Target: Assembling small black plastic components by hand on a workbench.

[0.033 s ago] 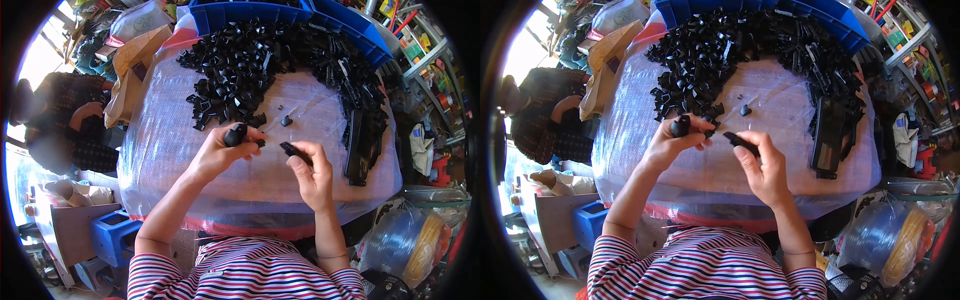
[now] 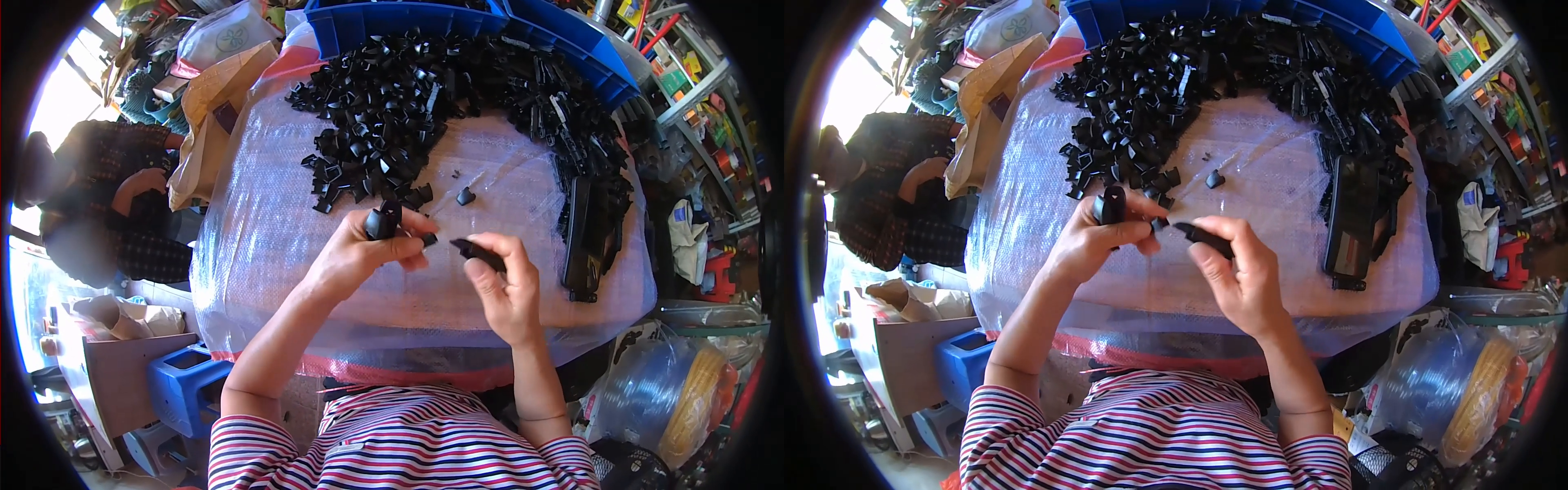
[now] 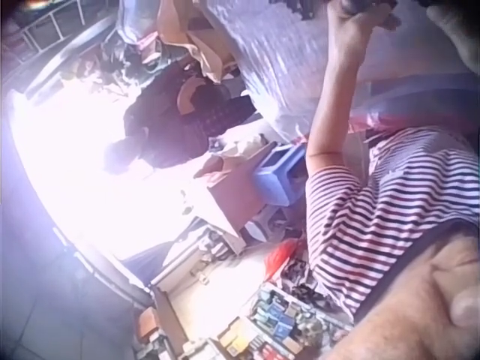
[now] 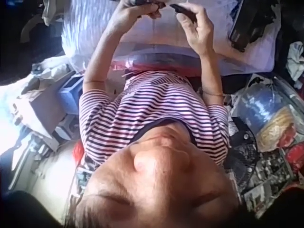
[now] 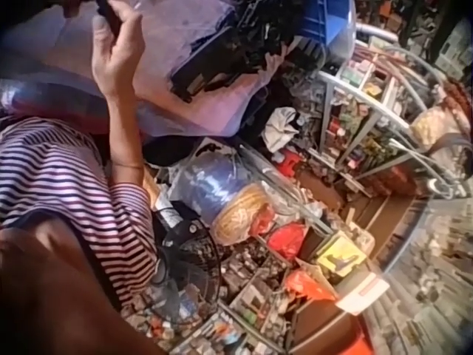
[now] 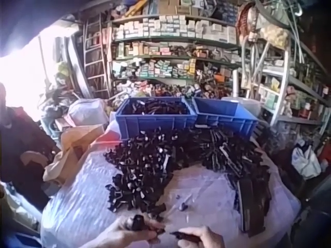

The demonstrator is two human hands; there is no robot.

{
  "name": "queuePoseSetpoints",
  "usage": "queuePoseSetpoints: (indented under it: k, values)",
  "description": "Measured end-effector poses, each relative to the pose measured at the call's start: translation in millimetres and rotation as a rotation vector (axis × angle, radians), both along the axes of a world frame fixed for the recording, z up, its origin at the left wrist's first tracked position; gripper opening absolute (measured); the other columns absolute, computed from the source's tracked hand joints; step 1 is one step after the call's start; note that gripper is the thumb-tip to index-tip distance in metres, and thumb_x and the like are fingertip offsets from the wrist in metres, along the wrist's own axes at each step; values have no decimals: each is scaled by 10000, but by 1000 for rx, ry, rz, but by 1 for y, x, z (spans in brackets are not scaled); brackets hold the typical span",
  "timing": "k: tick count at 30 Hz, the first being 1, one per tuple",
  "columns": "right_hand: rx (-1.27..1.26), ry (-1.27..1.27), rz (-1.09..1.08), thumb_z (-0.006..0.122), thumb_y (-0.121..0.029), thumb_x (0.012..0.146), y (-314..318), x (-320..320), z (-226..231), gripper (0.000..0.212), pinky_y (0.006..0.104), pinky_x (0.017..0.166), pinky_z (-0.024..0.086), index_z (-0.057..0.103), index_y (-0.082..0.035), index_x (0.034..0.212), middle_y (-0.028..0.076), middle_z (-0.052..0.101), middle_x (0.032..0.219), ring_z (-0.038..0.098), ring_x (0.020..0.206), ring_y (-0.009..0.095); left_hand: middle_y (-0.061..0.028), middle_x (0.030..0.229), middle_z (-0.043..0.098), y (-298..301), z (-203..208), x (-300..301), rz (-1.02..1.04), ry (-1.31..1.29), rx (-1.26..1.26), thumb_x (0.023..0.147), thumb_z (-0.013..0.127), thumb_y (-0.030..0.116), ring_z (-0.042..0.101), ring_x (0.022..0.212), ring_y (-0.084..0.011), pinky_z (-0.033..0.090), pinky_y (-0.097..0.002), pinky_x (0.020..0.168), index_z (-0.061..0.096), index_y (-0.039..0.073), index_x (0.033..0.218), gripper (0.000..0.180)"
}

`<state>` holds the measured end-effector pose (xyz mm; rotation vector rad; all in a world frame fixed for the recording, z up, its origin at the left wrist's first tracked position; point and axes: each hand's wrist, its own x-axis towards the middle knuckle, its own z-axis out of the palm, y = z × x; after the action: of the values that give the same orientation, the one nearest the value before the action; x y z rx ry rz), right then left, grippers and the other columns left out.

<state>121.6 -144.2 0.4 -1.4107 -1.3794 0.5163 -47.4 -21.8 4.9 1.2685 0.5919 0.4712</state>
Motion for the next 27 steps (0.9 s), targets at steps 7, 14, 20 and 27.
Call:
queuePoseSetpoints:
  k: [7, 14, 20, 27]
  values:
    - [57, 140, -115, 633, -116, 829, 4, -20, -6, 185, 209, 534, 431, 497, -10, 896, 42, 598, 710, 525, 604, 68, -80, 789, 609, -29, -1, 30, 187, -227, -232, 796, 610, 118, 565, 598, -144, 448, -243, 590, 596, -2, 925, 176]
    - [49, 231, -98, 616, -151, 847, 10, -24, -10, 197, 209, 529, 406, 476, -14, 873, 19, 554, 670, 485, 600, 57, -31, 692, 572, -46, -8, 45, 421, -358, -34, 844, 609, 127, 497, 608, -86, 409, -223, 563, 605, 0, 851, 128]
    - [-62, 182, -67, 546, -199, 894, -16, -11, 0, 201, 207, 513, 365, 512, -8, 948, 1, 497, 652, 442, 575, 65, -42, 666, 572, -31, -5, 37, 434, -258, -187, 831, 623, 147, 507, 511, -103, 402, -227, 490, 596, 10, 830, 140]
    - [-80, -42, -94, 549, -189, 888, -15, -10, 10, 175, 258, 466, 386, 534, -15, 906, 48, 513, 598, 491, 498, 132, -28, 650, 565, -39, -4, 42, 416, -228, -70, 834, 619, 123, 508, 502, -82, 393, -206, 477, 597, 11, 812, 116]
